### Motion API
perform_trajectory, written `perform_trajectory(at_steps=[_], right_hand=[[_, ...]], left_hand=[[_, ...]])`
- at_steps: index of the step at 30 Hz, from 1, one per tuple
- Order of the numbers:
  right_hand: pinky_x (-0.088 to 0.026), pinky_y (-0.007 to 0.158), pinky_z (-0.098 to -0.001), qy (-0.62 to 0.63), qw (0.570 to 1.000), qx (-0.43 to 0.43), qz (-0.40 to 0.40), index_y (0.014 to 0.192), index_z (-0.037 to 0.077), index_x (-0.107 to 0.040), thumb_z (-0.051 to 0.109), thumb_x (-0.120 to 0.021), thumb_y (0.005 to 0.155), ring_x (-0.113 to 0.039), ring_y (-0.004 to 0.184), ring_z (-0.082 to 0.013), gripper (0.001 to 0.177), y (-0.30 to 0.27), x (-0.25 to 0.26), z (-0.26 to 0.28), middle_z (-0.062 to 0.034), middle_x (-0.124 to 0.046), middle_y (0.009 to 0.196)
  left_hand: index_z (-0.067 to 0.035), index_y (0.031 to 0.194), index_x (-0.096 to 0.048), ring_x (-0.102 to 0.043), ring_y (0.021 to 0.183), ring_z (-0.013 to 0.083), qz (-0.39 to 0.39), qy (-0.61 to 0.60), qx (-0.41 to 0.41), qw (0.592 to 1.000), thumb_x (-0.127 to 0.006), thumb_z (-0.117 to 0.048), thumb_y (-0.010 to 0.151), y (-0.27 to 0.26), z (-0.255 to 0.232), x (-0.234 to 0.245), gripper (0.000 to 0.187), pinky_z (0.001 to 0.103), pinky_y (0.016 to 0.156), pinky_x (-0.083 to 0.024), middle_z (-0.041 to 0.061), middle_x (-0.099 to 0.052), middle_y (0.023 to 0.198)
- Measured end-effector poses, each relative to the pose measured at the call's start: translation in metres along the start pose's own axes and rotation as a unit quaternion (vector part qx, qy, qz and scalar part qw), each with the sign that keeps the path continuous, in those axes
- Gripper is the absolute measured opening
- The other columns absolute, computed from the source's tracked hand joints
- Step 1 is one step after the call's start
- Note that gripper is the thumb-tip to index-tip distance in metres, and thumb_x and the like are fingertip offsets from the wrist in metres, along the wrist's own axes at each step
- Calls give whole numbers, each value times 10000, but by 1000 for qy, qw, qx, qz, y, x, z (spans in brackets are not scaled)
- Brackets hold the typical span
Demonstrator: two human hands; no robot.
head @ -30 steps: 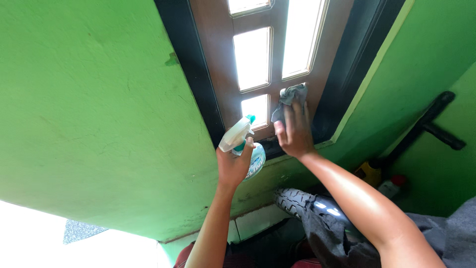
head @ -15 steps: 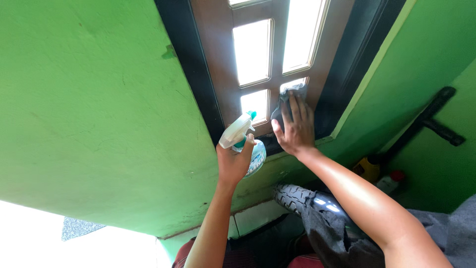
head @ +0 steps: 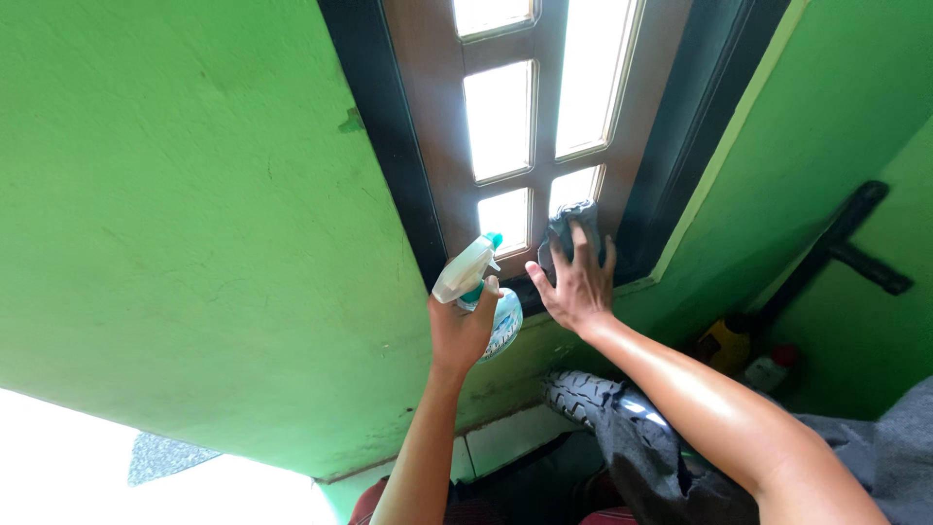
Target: The person cleans the glass panes of a wooden door using a spray bottle and a cloth. They spray the glass and wipe it repeatedly, moving from the interior side to the exterior side of the door.
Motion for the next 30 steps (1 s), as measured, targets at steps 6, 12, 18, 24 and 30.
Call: perform_trajectory(at_steps=[6,12,18,24,30], right_hand=[[-180,1248,-651,120,986,-18,-119,1514,100,-493,712,-302,1014,-281,1559,-370,813,32,24,8,-230,-274,1673],[-203,1228,-620,49,994,23,-98,1564,105,-462,667,-369,1021,-284,1546,-354,788,29,21,-3,-226,-318,1638],[-221,1240,-577,3,995,103,5,1527,122,-468,717,-419,968,-251,1490,-291,818,-4,-3,-21,-157,-329,1505],[-126,1238,-632,49,998,19,17,1513,128,-448,755,-344,939,-158,1573,-326,856,5,0,-8,-154,-197,1662],[-34,1314,-640,128,991,-25,-39,1648,116,-269,782,-274,943,-21,1661,-278,970,35,12,2,-113,7,1771]], left_hand=[[68,1231,-664,-731,851,141,-1,-14,-3,1000,-694,-63,931,4,5,-4,329,280,754,-592,90,-727,985],[67,1237,-659,-705,864,137,-2,-12,-10,1000,-689,-44,938,-2,-5,-2,320,283,768,-584,95,-714,1009],[48,1222,-649,-720,879,133,2,12,-1,1000,-679,-37,940,-2,-13,8,296,290,770,-604,90,-708,1014],[56,1212,-656,-696,892,131,4,-3,-26,1000,-671,-30,937,-4,-22,8,289,298,774,-613,93,-699,1016],[51,1208,-663,-725,886,135,5,0,-5,1000,-677,-33,926,-1,-15,3,295,291,765,-626,89,-718,1008]])
Point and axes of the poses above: each hand's wrist, its own y-axis towards the middle knuckle, its own x-axis out of the back of the hand, z = x × y, the point moved 5 cm from there along y, towards the middle knuckle
